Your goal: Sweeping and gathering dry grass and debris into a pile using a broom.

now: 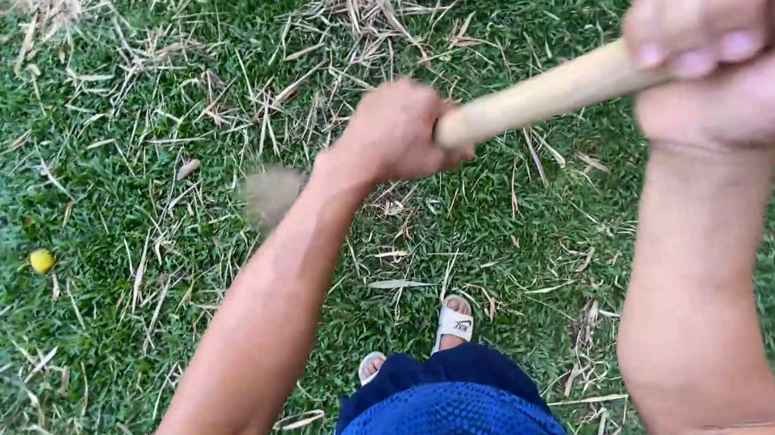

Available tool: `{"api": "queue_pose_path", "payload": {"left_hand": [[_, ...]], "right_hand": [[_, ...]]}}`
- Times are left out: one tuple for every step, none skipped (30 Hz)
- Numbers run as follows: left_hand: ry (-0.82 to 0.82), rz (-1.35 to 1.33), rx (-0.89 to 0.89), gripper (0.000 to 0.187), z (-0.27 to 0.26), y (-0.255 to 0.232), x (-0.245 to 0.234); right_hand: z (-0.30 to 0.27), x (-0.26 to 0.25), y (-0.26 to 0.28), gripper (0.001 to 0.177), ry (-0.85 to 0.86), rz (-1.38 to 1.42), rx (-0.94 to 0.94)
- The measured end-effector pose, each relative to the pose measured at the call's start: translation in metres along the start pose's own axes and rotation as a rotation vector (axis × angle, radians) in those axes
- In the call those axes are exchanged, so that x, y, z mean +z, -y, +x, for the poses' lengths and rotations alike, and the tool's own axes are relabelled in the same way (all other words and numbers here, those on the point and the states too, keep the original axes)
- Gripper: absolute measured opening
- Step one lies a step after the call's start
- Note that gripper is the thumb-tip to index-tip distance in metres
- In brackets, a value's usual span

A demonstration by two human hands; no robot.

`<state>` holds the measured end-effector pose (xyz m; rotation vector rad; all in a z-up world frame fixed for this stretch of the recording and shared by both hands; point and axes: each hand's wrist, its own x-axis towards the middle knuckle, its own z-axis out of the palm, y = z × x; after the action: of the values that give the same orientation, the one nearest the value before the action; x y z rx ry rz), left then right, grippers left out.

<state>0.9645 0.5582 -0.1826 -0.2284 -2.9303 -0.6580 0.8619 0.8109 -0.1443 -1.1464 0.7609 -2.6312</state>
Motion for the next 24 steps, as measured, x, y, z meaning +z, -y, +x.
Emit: {"api": "queue_pose_path", "payload": {"left_hand": [[0.143,-0.035,-0.044,0.029,-0.013,0.003,0.013],[0.293,-0.072,-0.096,0.031,-0.028,0.005,0.027],[0.300,-0.077,-0.087,0.031,-0.041,0.011,0.050],[0.387,-0.113,-0.078,0.034,-0.053,0.018,0.072],[0.474,-0.150,-0.069,0.038,-0.065,0.025,0.093],[0.483,-0.149,-0.053,0.038,-0.070,0.021,0.102],[0.480,-0.210,0.036,0.035,-0.074,0.017,0.112],[0.480,-0.278,0.123,0.033,-0.081,0.010,0.124],[0.493,-0.286,0.138,0.033,-0.072,0.000,0.127],[0.446,-0.241,0.118,0.036,-0.064,-0.009,0.131],[0.399,-0.198,0.098,0.038,-0.055,-0.019,0.134],[0.408,-0.203,0.119,0.038,-0.047,-0.023,0.140],[0.237,-0.182,0.213,0.034,-0.040,-0.028,0.147],[0.060,-0.160,0.307,0.029,-0.030,-0.031,0.151],[0.064,-0.164,0.327,0.029,-0.021,-0.037,0.148],[0.011,-0.162,0.380,0.030,-0.017,-0.043,0.145],[-0.043,-0.161,0.431,0.031,-0.013,-0.049,0.142],[-0.035,-0.165,0.441,0.031,-0.015,-0.057,0.129],[0.078,-0.140,0.428,0.037,-0.017,-0.065,0.115],[0.185,-0.108,0.412,0.045,-0.018,-0.070,0.099],[0.188,-0.105,0.421,0.045,-0.024,-0.071,0.094],[0.278,-0.115,0.386,0.046,-0.032,-0.073,0.090],[0.368,-0.125,0.351,0.047,-0.039,-0.074,0.085],[0.366,-0.121,0.352,0.047,-0.050,-0.065,0.093]], "right_hand": [[-0.007,0.004,-0.005,0.024,0.009,-0.034,0.052],[-0.016,0.007,-0.010,0.032,0.016,-0.071,0.113],[-0.026,0.015,-0.020,0.032,0.007,-0.079,0.110],[-0.037,0.024,-0.031,0.025,-0.094,-0.042,0.187],[-0.046,0.032,-0.042,0.020,-0.198,-0.008,0.258],[-0.056,0.038,-0.040,0.020,-0.210,-0.018,0.247],[-0.066,0.044,-0.038,0.020,-0.199,-0.062,0.253],[-0.078,0.050,-0.034,0.019,-0.193,-0.108,0.265],[-0.086,0.057,-0.023,0.019,-0.210,-0.120,0.260],[-0.093,0.064,-0.013,0.016,-0.111,-0.181,0.234],[-0.100,0.071,-0.002,0.014,-0.012,-0.242,0.208],[-0.104,0.071,0.012,0.014,-0.026,-0.259,0.200],[-0.109,0.071,0.027,0.011,0.090,-0.334,0.140],[-0.111,0.072,0.041,0.011,0.210,-0.408,0.077],[-0.110,0.072,0.052,0.011,0.202,-0.425,0.067],[-0.112,0.073,0.062,0.012,0.244,-0.450,0.027],[-0.115,0.075,0.072,0.014,0.286,-0.475,-0.013],[-0.125,0.064,0.080,0.014,0.276,-0.483,-0.017],[-0.134,0.055,0.087,0.013,0.203,-0.444,-0.035],[-0.141,0.045,0.093,0.012,0.137,-0.400,-0.059],[-0.147,0.042,0.092,0.012,0.134,-0.405,-0.066],[-0.153,0.039,0.093,0.010,-0.118,-0.281,-0.078],[-0.159,0.036,0.093,0.011,-0.367,-0.150,-0.097],[-0.153,0.043,0.083,0.011,-0.365,-0.149,-0.100]]}}
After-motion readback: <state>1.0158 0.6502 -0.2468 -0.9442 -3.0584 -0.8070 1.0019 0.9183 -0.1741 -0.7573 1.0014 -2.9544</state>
